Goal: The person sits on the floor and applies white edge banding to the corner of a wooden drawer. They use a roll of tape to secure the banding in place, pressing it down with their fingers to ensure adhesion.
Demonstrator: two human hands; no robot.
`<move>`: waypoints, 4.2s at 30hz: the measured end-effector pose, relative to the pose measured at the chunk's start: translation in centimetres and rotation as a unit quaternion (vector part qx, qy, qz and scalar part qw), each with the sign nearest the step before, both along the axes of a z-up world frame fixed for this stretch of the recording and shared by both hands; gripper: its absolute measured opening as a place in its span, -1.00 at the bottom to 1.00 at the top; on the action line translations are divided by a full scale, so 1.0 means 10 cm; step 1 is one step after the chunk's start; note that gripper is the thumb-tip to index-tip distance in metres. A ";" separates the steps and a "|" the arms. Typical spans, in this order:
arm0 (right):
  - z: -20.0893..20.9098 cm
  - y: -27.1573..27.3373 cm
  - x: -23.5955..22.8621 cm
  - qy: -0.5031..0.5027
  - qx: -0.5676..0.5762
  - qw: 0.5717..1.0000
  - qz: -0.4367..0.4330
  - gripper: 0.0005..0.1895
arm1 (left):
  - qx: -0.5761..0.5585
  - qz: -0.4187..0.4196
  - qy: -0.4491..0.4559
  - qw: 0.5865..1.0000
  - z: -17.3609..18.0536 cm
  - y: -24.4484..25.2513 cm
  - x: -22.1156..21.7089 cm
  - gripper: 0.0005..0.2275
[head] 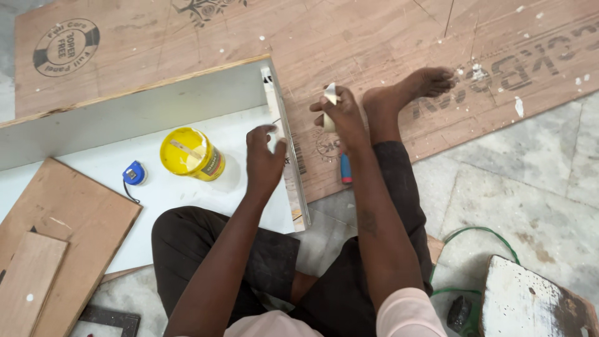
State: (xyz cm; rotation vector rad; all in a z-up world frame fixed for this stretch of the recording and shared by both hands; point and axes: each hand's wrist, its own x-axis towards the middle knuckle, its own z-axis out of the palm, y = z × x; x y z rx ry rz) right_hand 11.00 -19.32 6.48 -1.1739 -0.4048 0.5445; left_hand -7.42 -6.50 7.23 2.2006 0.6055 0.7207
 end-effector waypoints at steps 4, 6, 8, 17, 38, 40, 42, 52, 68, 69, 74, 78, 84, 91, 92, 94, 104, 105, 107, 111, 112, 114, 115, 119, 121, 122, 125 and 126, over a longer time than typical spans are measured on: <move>0.35 -0.02 -0.17 -0.093 0.006 0.996 0.019 -0.47 | -0.353 -0.032 -0.077 0.932 0.09 0.28 -0.09 -0.68; 0.38 0.01 -0.31 -0.116 -0.007 0.993 0.030 -0.45 | -0.341 -0.036 -0.092 0.935 0.12 0.29 -0.04 -0.62; 0.31 0.05 -0.43 -0.124 -0.028 0.991 0.033 -0.43 | -0.354 -0.037 -0.092 0.930 0.09 0.32 0.02 -0.56; -0.30 0.26 -0.58 -0.033 -0.114 0.990 0.072 -0.50 | -0.436 -0.040 -0.091 0.894 -0.37 0.34 0.14 -0.39; -0.39 0.35 -0.79 -0.049 -0.159 0.986 0.024 -0.39 | -0.595 0.024 -0.112 0.796 -0.79 0.23 0.46 -0.50; -0.39 0.35 -0.80 -0.043 -0.156 0.987 0.023 -0.39 | -0.598 0.028 -0.119 0.792 -0.78 0.24 0.49 -0.48; -0.40 0.35 -0.81 -0.046 -0.150 0.987 0.019 -0.39 | -0.620 0.030 -0.118 0.775 -0.74 0.25 0.46 -0.49; -0.42 0.36 -0.79 -0.104 -0.200 0.974 -0.016 -0.48 | -0.054 0.119 -0.132 0.983 -0.63 0.65 -0.09 -0.65; -0.35 0.38 -0.92 -0.264 -0.263 0.925 -0.075 -0.46 | -0.041 0.394 0.098 0.913 -0.45 1.33 -1.27 -0.62; -0.35 0.39 -0.92 -0.257 -0.275 0.924 -0.073 -0.45 | -0.039 0.382 0.070 0.921 -0.47 1.33 -1.29 -0.62; -0.35 0.38 -0.92 -0.257 -0.268 0.925 -0.074 -0.46 | 0.003 0.342 0.001 0.940 -0.62 1.34 -1.35 -0.54; -0.36 0.39 -0.93 -0.250 -0.271 0.927 -0.078 -0.46 | -0.018 0.303 -0.024 0.953 -0.75 1.41 -1.43 -0.38; -0.29 0.39 -0.76 -0.092 -0.160 0.983 -0.013 -0.53 | -0.122 0.300 -0.141 0.935 -0.87 1.11 -1.54 -0.46; 0.03 0.27 -0.56 -0.025 -0.115 0.993 0.004 -0.52 | -0.338 0.138 -0.092 0.926 -0.46 0.59 -1.12 -0.73; 0.11 0.24 -0.56 -0.027 -0.121 0.992 0.007 -0.52 | -0.343 0.110 -0.111 0.926 -0.36 0.57 -1.00 -0.71; 0.26 0.21 -0.57 -0.052 -0.088 0.994 0.030 -0.53 | -0.348 0.058 -0.151 0.923 -0.11 0.56 -0.74 -0.63; 0.54 0.20 -0.69 -0.144 -0.086 0.980 0.109 -0.47 | -0.233 -0.053 -0.214 0.947 0.38 0.66 0.29 -0.82; 0.54 0.21 -0.70 -0.151 -0.091 0.978 0.113 -0.47 | -0.254 -0.035 -0.183 0.949 0.36 0.67 0.29 -0.81; 0.52 0.22 -0.72 -0.166 -0.100 0.973 0.125 -0.47 | -0.297 0.004 -0.121 0.947 0.33 0.65 0.27 -0.78; 0.51 0.28 -0.83 -0.202 -0.150 0.960 0.127 -0.48 | -0.319 0.052 -0.124 0.938 0.42 0.56 0.14 -0.66; 0.52 0.28 -0.85 -0.204 -0.149 0.959 0.127 -0.47 | -0.288 0.058 -0.112 0.949 0.46 0.54 0.11 -0.62; 0.55 0.34 -0.88 -0.220 -0.160 0.955 0.120 -0.47 | -0.223 0.065 -0.090 0.968 0.56 0.58 0.07 -0.53; 0.57 0.32 -0.90 -0.228 -0.175 0.951 0.114 -0.47 | -0.206 0.079 -0.064 0.973 0.60 0.62 0.04 -0.53; 0.66 0.36 -0.94 -0.251 -0.206 0.940 0.103 -0.49 | -0.156 0.082 -0.071 0.982 0.53 0.75 -0.01 -0.64; 0.69 0.38 -0.96 -0.246 -0.206 0.942 0.098 -0.49 | -0.155 0.063 -0.105 0.980 0.39 0.82 -0.02 -0.72; 0.70 0.39 -0.96 -0.242 -0.207 0.943 0.096 -0.49 | -0.165 0.058 -0.108 0.979 0.32 0.84 -0.03 -0.73; 0.72 0.38 -0.99 -0.254 -0.244 0.932 0.087 -0.48 | -0.171 0.033 -0.128 0.976 0.19 0.84 -0.06 -0.75; 0.72 0.37 -1.00 -0.262 -0.254 0.927 0.087 -0.48 | -0.168 0.023 -0.137 0.976 0.20 0.83 -0.07 -0.75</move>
